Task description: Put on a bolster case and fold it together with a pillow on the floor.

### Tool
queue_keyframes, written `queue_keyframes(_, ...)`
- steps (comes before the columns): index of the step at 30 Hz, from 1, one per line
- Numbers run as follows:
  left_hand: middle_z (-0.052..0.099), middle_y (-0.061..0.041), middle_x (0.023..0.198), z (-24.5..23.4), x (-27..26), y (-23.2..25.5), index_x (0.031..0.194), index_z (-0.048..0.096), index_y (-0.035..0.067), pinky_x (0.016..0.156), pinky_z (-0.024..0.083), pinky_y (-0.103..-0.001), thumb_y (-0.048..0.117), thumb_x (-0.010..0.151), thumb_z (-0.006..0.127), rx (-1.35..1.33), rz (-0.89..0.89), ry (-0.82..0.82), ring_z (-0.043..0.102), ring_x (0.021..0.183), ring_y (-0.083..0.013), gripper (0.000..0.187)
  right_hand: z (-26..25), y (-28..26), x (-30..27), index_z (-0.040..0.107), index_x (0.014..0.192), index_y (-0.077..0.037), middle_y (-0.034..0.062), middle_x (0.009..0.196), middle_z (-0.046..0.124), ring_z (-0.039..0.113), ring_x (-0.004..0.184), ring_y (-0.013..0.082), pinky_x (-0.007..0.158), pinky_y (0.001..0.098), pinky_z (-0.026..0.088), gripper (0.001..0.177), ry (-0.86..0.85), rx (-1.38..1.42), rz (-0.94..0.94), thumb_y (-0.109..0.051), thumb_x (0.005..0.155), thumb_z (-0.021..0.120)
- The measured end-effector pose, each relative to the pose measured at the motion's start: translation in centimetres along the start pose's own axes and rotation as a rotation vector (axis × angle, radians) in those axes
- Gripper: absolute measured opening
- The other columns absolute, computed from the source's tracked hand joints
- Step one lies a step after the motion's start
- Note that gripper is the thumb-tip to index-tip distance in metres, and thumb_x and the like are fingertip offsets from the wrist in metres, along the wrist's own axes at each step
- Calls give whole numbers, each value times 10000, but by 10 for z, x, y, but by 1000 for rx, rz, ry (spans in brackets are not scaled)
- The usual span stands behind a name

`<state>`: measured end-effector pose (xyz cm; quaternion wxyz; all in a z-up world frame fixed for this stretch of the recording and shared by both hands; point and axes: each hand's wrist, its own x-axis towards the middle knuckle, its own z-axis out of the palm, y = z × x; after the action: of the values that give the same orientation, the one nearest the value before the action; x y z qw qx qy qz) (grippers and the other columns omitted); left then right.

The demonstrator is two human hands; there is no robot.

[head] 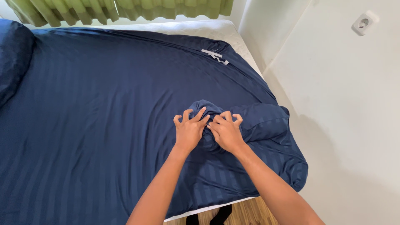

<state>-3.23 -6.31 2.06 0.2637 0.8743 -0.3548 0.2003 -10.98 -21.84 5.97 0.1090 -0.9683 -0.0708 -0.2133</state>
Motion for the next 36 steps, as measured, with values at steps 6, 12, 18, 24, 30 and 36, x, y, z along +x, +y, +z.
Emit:
queue_keyframes(6, 650, 113, 1389, 3, -2, -8, 1123, 792, 332, 1003, 307, -597, 293, 871, 729, 24, -23, 14, 542, 1214, -260, 263, 7, 0, 2, 754, 822, -122, -31, 896, 615, 519, 1038, 218, 870, 535, 283, 136, -21, 1, -27, -207, 912, 697)
queue_keyframes(12, 650, 82, 1373, 4, 3, -17, 1081, 802, 314, 991, 293, -611, 270, 841, 734, -20, -123, -143, 519, 1234, -283, 254, 20, 2, 6, 801, 851, -160, -39, 828, 641, 507, 1005, 230, 858, 523, 269, 155, -129, -1, 101, -270, 917, 714)
queue_keyframes(18, 657, 83, 1393, 8, -5, -54, 1058, 798, 261, 1026, 303, -582, 250, 884, 724, 73, -198, -158, 519, 1245, -273, 190, 29, 29, -6, 819, 962, -170, -59, 894, 671, 511, 1021, 207, 902, 518, 245, 150, -61, 109, 38, -268, 908, 719)
queue_keyframes(24, 656, 44, 1384, 16, -29, -72, 1109, 797, 219, 995, 313, -559, 264, 855, 729, 78, -230, -74, 507, 1236, -288, 266, 30, 52, -24, 831, 951, -177, -67, 867, 657, 502, 1001, 184, 940, 501, 229, 142, -124, 117, 127, -257, 905, 722)
queue_keyframes(30, 699, 66, 1316, 29, -29, -37, 1075, 808, 198, 980, 316, -546, 285, 873, 724, -138, 16, -86, 520, 1234, -273, 236, 32, 39, -5, 823, 982, -178, -68, 892, 653, 497, 1022, 185, 932, 497, 225, 146, -138, 104, 71, -256, 909, 724)
queue_keyframes(36, 752, 84, 1215, 26, -33, -53, 968, 812, 166, 972, 328, -534, 245, 865, 725, -49, -151, -91, 560, 1143, -248, 156, 36, 52, -8, 822, 1019, -178, -73, 907, 668, 501, 1038, 185, 943, 512, 224, 176, -165, 101, 97, -271, 907, 722)
